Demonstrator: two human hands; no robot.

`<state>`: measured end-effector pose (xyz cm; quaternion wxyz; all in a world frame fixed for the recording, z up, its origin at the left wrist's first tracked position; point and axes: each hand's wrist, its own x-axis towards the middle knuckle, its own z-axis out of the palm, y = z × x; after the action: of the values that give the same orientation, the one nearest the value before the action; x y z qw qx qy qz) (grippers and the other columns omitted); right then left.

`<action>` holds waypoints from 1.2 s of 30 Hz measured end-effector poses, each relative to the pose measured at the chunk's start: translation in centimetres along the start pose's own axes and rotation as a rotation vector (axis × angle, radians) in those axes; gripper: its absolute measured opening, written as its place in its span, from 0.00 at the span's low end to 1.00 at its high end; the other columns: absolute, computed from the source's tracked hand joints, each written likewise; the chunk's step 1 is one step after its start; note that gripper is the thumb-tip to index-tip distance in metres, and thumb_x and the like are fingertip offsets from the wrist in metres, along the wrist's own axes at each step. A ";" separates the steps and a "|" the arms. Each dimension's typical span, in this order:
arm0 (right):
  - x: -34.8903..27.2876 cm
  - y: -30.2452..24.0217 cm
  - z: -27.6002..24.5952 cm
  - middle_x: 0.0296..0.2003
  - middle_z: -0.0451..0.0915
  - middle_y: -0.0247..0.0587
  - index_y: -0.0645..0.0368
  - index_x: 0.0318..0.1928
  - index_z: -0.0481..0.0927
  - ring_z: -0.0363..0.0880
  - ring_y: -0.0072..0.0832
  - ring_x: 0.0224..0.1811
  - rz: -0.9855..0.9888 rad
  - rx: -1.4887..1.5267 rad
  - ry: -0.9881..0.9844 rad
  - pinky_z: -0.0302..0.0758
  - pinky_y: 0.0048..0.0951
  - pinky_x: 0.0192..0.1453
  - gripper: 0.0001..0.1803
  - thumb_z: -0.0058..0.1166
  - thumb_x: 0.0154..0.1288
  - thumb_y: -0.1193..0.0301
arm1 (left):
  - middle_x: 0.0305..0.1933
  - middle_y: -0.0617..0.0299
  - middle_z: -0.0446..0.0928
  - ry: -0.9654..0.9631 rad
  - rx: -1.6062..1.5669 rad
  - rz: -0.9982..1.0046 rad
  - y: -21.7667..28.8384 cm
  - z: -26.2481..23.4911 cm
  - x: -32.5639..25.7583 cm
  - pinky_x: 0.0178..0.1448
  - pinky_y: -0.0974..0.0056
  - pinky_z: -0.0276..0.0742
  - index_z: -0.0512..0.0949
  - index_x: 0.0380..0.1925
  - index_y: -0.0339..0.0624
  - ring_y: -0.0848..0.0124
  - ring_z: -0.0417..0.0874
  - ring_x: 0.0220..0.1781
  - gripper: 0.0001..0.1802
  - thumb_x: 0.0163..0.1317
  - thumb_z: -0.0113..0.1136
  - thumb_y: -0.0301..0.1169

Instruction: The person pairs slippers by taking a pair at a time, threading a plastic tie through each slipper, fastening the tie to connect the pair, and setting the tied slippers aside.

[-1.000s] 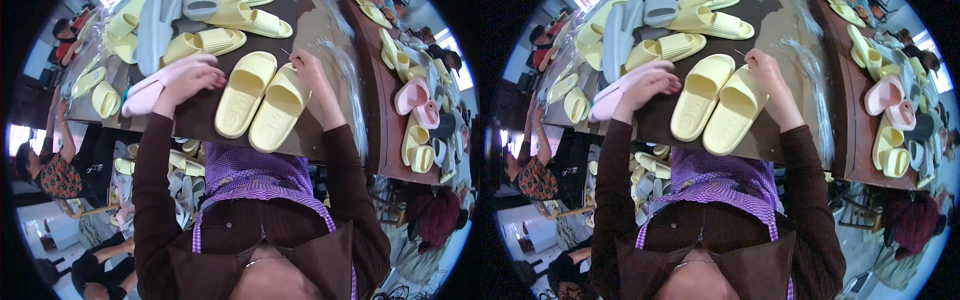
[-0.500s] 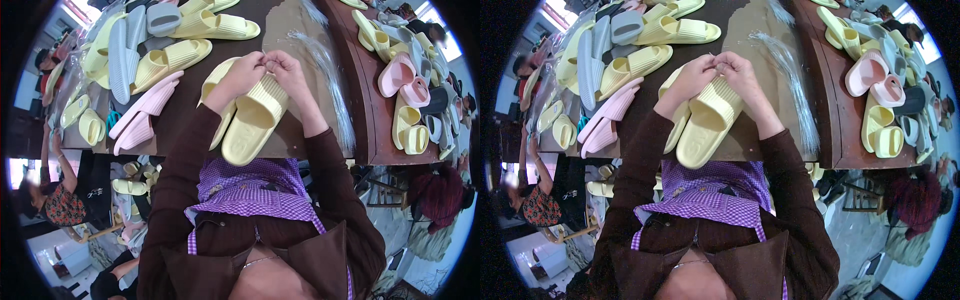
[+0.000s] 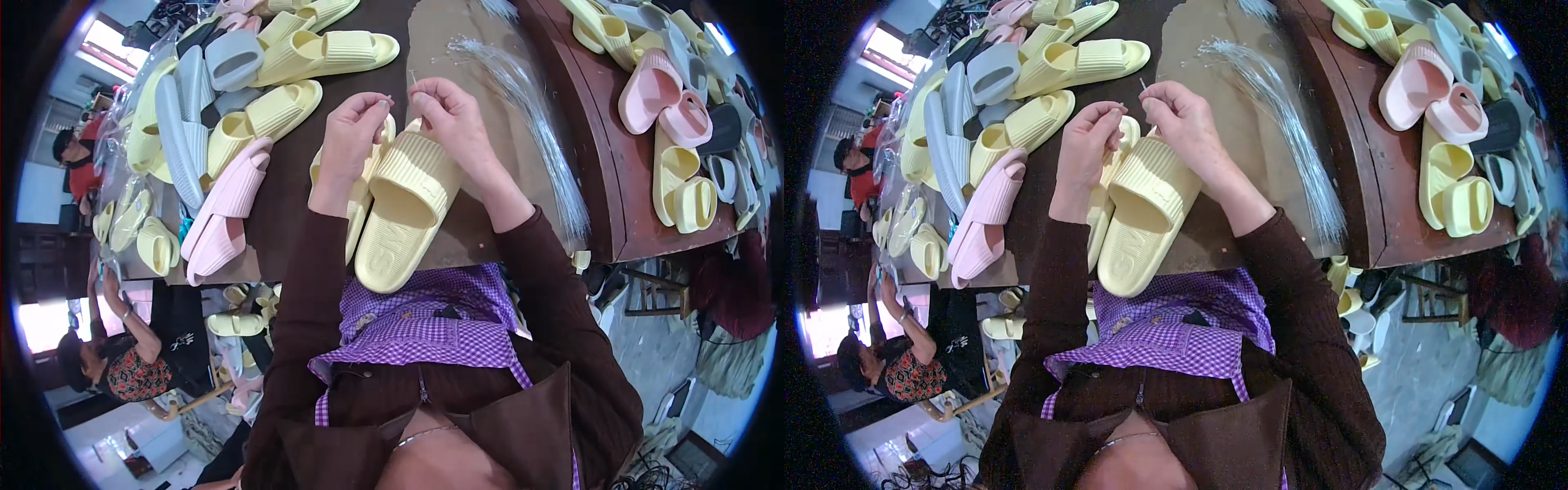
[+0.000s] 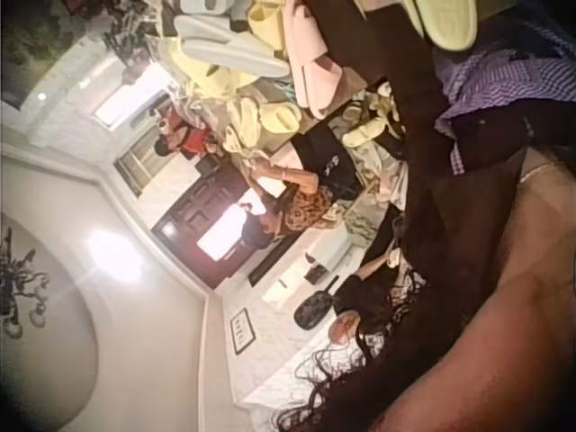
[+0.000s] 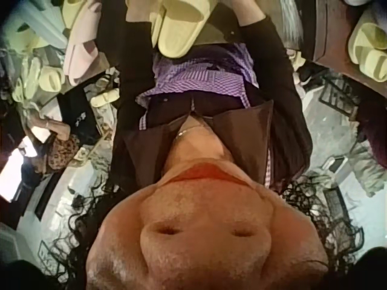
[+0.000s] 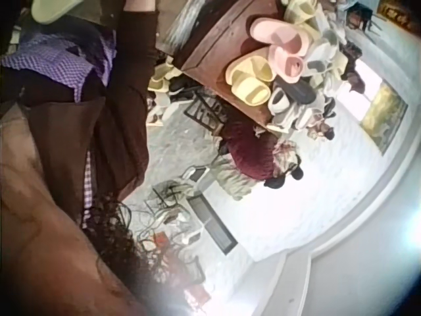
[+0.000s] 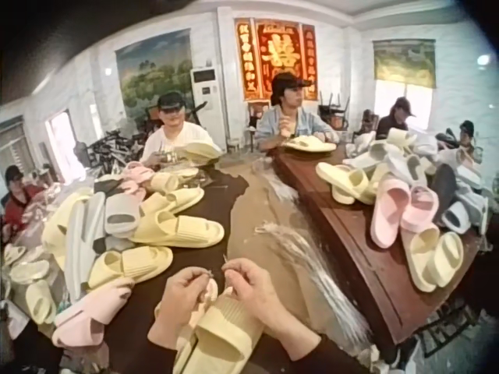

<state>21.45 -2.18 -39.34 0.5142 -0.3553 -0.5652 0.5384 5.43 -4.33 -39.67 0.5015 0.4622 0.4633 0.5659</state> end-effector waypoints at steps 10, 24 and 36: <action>-1.5 -1.2 0.5 0.23 0.78 0.33 0.59 0.35 0.80 0.71 0.24 0.27 -0.303 -0.515 -0.068 0.70 0.25 0.34 0.05 0.55 0.58 0.73 | 0.25 0.69 0.74 -0.047 -0.140 -0.003 -0.1 -0.3 -0.2 0.26 0.79 0.64 0.78 0.34 0.37 0.85 0.69 0.23 0.05 0.61 0.55 0.25; -1.6 -1.2 0.8 0.24 0.79 0.36 0.58 0.33 0.80 0.71 0.30 0.31 -0.273 -0.624 -0.027 0.70 0.31 0.39 0.05 0.55 0.55 0.73 | 0.26 0.67 0.76 -0.012 -0.112 0.048 0.0 0.1 -0.6 0.29 0.79 0.66 0.78 0.34 0.36 0.84 0.71 0.25 0.05 0.60 0.56 0.24; -1.1 -0.6 0.4 0.21 0.77 0.36 0.58 0.32 0.80 0.70 0.31 0.25 -0.327 -0.594 -0.053 0.69 0.30 0.40 0.04 0.55 0.55 0.73 | 0.22 0.72 0.71 -0.128 -0.085 0.005 0.0 -0.3 -0.6 0.27 0.79 0.61 0.78 0.33 0.36 0.86 0.66 0.23 0.08 0.63 0.50 0.26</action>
<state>21.38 -3.42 -38.92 0.4530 -0.3802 -0.7601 0.2694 5.14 -5.00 -39.74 0.5480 0.4768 0.4045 0.5556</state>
